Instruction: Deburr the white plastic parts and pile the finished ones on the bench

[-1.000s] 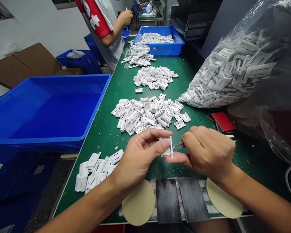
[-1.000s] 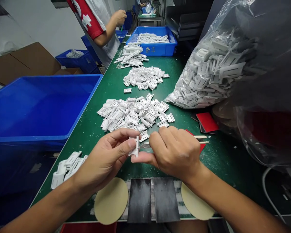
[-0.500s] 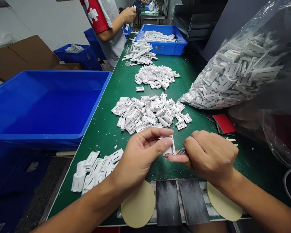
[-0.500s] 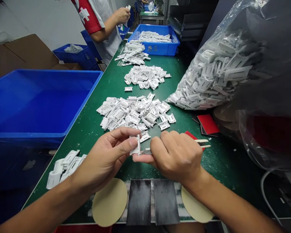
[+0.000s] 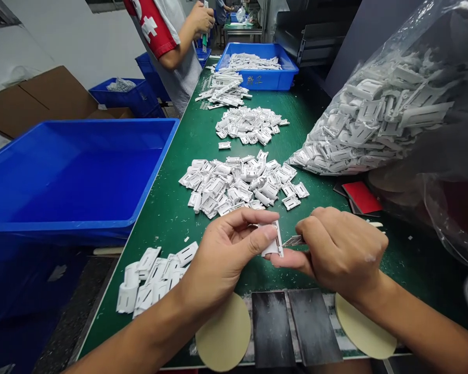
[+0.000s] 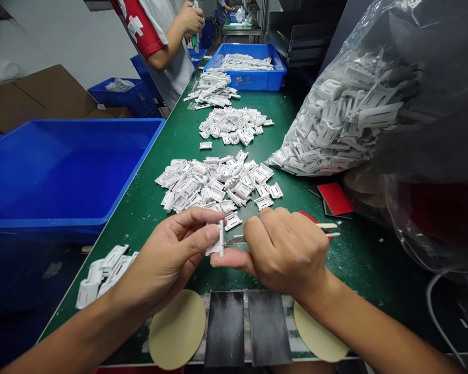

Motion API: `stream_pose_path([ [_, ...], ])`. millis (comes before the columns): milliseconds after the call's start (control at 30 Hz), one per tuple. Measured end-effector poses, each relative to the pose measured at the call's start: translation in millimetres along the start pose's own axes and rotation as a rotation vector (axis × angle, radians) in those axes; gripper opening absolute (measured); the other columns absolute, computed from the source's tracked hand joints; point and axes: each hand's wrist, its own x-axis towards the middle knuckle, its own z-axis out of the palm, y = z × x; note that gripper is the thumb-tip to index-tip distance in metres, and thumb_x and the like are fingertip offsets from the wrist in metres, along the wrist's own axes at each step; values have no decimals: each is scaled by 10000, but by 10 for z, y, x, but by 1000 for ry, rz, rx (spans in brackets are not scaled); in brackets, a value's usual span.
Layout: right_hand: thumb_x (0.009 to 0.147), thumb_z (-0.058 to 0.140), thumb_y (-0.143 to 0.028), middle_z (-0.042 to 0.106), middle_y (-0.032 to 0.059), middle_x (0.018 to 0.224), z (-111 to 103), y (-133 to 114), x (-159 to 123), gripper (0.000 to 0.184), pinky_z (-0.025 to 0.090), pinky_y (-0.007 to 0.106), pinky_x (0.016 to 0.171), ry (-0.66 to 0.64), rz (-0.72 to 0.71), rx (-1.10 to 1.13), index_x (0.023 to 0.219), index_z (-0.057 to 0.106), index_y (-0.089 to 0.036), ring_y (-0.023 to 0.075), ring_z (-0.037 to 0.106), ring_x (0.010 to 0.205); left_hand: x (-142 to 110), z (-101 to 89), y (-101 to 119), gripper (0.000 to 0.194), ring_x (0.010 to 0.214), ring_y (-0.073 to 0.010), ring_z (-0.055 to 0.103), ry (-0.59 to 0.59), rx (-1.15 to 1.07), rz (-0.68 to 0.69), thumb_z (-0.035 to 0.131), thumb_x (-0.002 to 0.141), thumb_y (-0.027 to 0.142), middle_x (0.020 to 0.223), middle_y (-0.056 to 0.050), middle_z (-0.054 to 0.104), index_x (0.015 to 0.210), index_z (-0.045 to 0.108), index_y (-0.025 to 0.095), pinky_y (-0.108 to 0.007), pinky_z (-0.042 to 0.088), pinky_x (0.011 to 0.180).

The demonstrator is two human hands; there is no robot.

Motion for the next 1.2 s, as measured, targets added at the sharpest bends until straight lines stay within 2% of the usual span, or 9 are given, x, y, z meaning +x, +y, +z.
stream_pose_path([
  [500,1002,360,-585,406,-6,515,18,-30,7,563,165,345,541,-11,8,1,571,422,-227,162,300,534,-4,12,-7,160,781,-76,564,59,2,-11,841,751,282,842,16,664,891,779,233,-169,465,707],
  [733,961,353,-662,381,-10,505,-1,-47,-11,584,161,356,535,6,21,23,570,421,-233,171,301,529,7,9,-22,166,772,-60,578,66,1,7,840,753,268,841,22,665,899,774,225,-140,479,702],
  [900,942,425,-650,373,-9,506,6,-63,-13,555,164,358,534,26,4,7,569,417,-239,180,282,532,9,-3,-34,160,778,-60,609,57,-36,22,837,756,236,844,24,689,901,769,225,-139,510,723],
  [1033,968,388,-628,376,-8,491,10,-46,-27,574,164,364,533,79,-13,87,552,427,-235,170,288,517,4,14,3,134,684,-55,618,50,-90,-3,820,772,223,828,25,695,886,752,207,-139,534,624],
  [1200,977,392,-621,437,-9,507,50,145,-71,577,229,340,539,106,121,246,584,482,-208,135,395,506,37,-35,99,128,584,-46,623,65,-85,61,800,794,263,929,17,732,892,732,217,-144,530,546],
])
